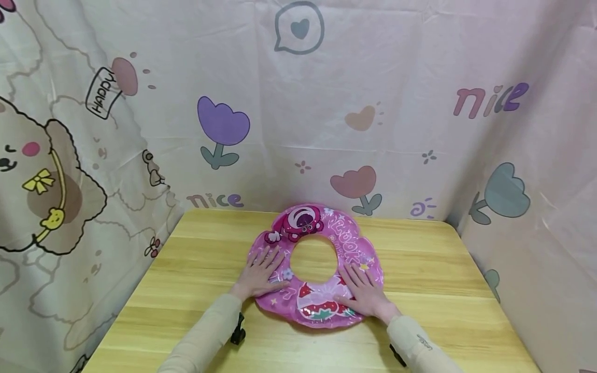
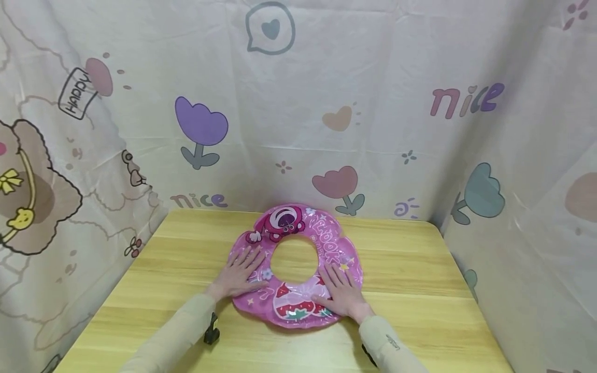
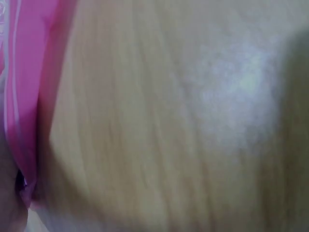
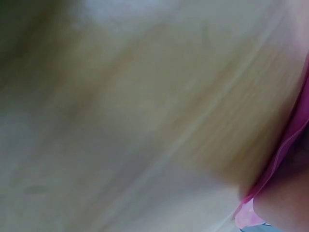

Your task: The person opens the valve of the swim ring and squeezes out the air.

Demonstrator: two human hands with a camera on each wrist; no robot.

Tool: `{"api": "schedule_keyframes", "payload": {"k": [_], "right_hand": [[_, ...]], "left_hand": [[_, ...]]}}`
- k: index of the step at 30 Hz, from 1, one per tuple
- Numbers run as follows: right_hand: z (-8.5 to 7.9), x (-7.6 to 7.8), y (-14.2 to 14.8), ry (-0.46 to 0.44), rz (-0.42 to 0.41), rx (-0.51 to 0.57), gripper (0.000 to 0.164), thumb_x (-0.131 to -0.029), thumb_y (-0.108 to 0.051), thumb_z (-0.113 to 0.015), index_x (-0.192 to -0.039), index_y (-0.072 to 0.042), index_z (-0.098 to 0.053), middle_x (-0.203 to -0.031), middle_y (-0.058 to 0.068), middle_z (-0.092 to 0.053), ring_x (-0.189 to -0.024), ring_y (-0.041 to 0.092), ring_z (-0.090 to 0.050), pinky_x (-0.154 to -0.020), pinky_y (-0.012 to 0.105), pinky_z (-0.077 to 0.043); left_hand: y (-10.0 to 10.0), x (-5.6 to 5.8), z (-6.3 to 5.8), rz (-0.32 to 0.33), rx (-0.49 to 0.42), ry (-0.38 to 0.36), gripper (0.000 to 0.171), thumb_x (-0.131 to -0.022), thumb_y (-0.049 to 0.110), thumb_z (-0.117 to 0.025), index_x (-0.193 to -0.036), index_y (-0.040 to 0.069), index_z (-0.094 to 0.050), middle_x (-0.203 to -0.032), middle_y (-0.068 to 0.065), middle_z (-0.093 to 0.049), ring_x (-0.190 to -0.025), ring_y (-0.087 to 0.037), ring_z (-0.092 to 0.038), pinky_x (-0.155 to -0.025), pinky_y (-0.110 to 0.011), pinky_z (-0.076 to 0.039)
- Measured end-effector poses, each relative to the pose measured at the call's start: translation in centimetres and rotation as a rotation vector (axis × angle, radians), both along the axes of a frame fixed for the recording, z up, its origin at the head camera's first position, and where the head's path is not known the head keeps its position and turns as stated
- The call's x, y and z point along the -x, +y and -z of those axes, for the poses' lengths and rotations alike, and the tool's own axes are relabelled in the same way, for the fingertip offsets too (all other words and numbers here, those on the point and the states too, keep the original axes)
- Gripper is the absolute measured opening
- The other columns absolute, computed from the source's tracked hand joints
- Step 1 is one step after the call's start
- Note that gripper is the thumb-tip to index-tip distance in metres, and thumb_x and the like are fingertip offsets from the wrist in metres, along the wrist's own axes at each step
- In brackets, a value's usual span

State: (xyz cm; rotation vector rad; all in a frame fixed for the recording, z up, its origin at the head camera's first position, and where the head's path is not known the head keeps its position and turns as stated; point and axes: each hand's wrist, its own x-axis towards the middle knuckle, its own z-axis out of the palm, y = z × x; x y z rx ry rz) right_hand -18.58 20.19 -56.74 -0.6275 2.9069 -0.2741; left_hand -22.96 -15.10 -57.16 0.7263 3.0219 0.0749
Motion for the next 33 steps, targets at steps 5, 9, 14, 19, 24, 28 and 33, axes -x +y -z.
{"api": "schedule_keyframes", "payload": {"k": [5,9,14,19,24,28,33], "right_hand": [[0.01,0.0,-0.1,0.002,0.001,-0.007,0.087,-0.096,-0.067,-0.046,-0.162,-0.017,-0.018,-0.172,0.008,-0.01,-0.159,0.034,-0.011,-0.128,0.058,-0.011],[0.07,-0.02,-0.08,0.007,0.004,-0.006,0.088,-0.096,-0.067,-0.046,-0.162,-0.017,-0.018,-0.171,0.009,-0.011,-0.159,0.034,-0.011,-0.128,0.059,-0.011],[0.17,-0.13,0.01,0.016,0.004,0.018,0.088,-0.096,-0.066,-0.048,-0.162,-0.016,-0.019,-0.171,0.01,-0.012,-0.158,0.035,-0.012,-0.128,0.06,-0.012],[0.41,-0.27,0.08,0.052,-0.01,0.076,0.088,-0.095,-0.063,-0.054,-0.161,-0.012,-0.024,-0.169,0.015,-0.019,-0.156,0.039,-0.017,-0.126,0.063,-0.013],[0.29,-0.24,0.01,0.045,-0.008,0.07,0.089,-0.095,-0.064,-0.053,-0.161,-0.013,-0.022,-0.17,0.014,-0.017,-0.157,0.038,-0.016,-0.126,0.062,-0.013],[0.05,-0.13,-0.12,0.015,0.001,0.035,0.088,-0.096,-0.066,-0.049,-0.162,-0.016,-0.019,-0.171,0.011,-0.013,-0.158,0.036,-0.012,-0.128,0.06,-0.012],[0.0,-0.2,-0.07,-0.001,0.003,0.037,0.088,-0.096,-0.064,-0.051,-0.162,-0.014,-0.02,-0.171,0.012,-0.012,-0.158,0.037,-0.012,-0.127,0.061,-0.011]], "left_hand": [[0.02,-0.01,0.19,-0.006,-0.021,-0.003,0.093,-0.09,0.076,-0.045,-0.162,0.023,-0.02,-0.172,-0.004,-0.013,-0.159,-0.034,-0.013,-0.127,-0.063,-0.01],[0.05,-0.04,0.13,-0.014,-0.031,-0.023,0.092,-0.091,0.075,-0.046,-0.162,0.023,-0.019,-0.172,-0.003,-0.011,-0.159,-0.033,-0.01,-0.128,-0.061,-0.008],[0.05,0.03,0.19,-0.022,-0.028,-0.035,0.092,-0.091,0.076,-0.045,-0.162,0.024,-0.018,-0.172,-0.002,-0.011,-0.159,-0.031,-0.01,-0.128,-0.06,-0.008],[-0.01,0.06,0.3,-0.024,-0.013,-0.029,0.092,-0.091,0.077,-0.044,-0.162,0.025,-0.018,-0.172,-0.001,-0.011,-0.159,-0.031,-0.01,-0.128,-0.06,-0.008],[-0.16,0.11,0.61,-0.014,-0.038,-0.013,0.092,-0.09,0.076,-0.046,-0.162,0.023,-0.021,-0.172,-0.003,-0.014,-0.159,-0.032,-0.012,-0.128,-0.061,-0.008],[-0.26,0.16,0.87,-0.004,-0.061,-0.003,0.092,-0.09,0.076,-0.046,-0.161,0.022,-0.024,-0.171,-0.005,-0.016,-0.158,-0.034,-0.014,-0.127,-0.062,-0.008],[-0.14,0.08,0.68,-0.006,-0.083,-0.032,0.092,-0.091,0.074,-0.047,-0.162,0.021,-0.022,-0.171,-0.005,-0.014,-0.159,-0.035,-0.012,-0.127,-0.062,-0.006]]}}
